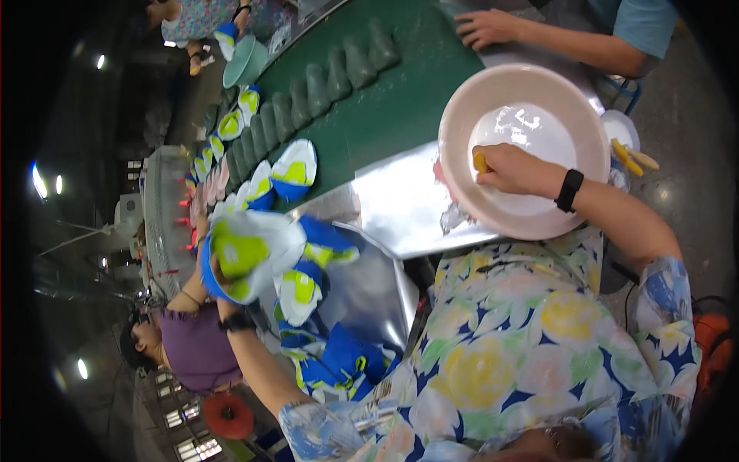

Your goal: Applying glue or adhesive to the inside of footwear uppers using a brush at a factory assembly line.

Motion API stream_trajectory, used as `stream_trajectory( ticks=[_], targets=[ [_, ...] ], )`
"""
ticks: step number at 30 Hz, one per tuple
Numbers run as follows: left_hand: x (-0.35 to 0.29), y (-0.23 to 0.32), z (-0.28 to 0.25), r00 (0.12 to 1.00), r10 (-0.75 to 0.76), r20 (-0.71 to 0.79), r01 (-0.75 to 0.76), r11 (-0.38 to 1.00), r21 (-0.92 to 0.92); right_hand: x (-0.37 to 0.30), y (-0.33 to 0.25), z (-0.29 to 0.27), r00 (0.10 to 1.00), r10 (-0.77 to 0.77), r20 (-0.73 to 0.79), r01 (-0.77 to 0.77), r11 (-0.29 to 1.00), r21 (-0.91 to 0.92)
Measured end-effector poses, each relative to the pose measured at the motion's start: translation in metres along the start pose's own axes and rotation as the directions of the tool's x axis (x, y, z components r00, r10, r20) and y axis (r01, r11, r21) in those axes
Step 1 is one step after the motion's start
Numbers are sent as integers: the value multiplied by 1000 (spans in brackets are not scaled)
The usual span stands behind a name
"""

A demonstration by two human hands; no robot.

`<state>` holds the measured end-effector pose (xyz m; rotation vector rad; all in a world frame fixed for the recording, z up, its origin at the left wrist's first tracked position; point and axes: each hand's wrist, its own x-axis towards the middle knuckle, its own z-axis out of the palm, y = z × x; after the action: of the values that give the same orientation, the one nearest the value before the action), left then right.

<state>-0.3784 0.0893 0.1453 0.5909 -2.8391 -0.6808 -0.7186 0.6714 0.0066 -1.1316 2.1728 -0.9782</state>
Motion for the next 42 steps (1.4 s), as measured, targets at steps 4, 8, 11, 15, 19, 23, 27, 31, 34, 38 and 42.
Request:
stream_trajectory(
  ticks=[4,8,11,15,19,23,27,31,34,38,42],
  targets=[
    [43,82,46,982,-58,178,21,979,202,-11,3,-7,995,42,95,-26,986,-165],
    [17,83,9,982,-92,166,70,988,135,-26,21,-23,997,-65,47,76,947,-311],
    [33,89,5,983,-71,170,68,997,27,-35,19,-61,969,-35,-246,-17,978,-206],
    [94,111,33,961,50,273,-11,989,-145,-44,17,-97,913,-142,-382,162,987,19],
    [138,173,103,913,173,369,-56,950,-307,-32,-32,-117,846,-218,-486,301,948,99],
    [159,218,146,863,263,432,-53,896,-440,-33,-34,-118,816,-363,-449,415,910,18],
    [137,232,174,844,290,451,10,833,-553,-43,-13,-113,801,-259,-540,237,965,-112],
    [118,245,203,832,296,470,97,755,-648,-48,-17,-98,801,97,-591,-7,988,153],
    [111,259,231,823,303,481,164,684,-711,-41,-11,-80,790,278,-546,13,883,469],
    [107,278,266,805,326,495,249,571,-782,-36,-10,-61,806,328,-493,65,778,624],
    [108,293,295,791,352,500,330,443,-833,-37,-18,-51,817,401,-413,43,673,738]
  ],
)
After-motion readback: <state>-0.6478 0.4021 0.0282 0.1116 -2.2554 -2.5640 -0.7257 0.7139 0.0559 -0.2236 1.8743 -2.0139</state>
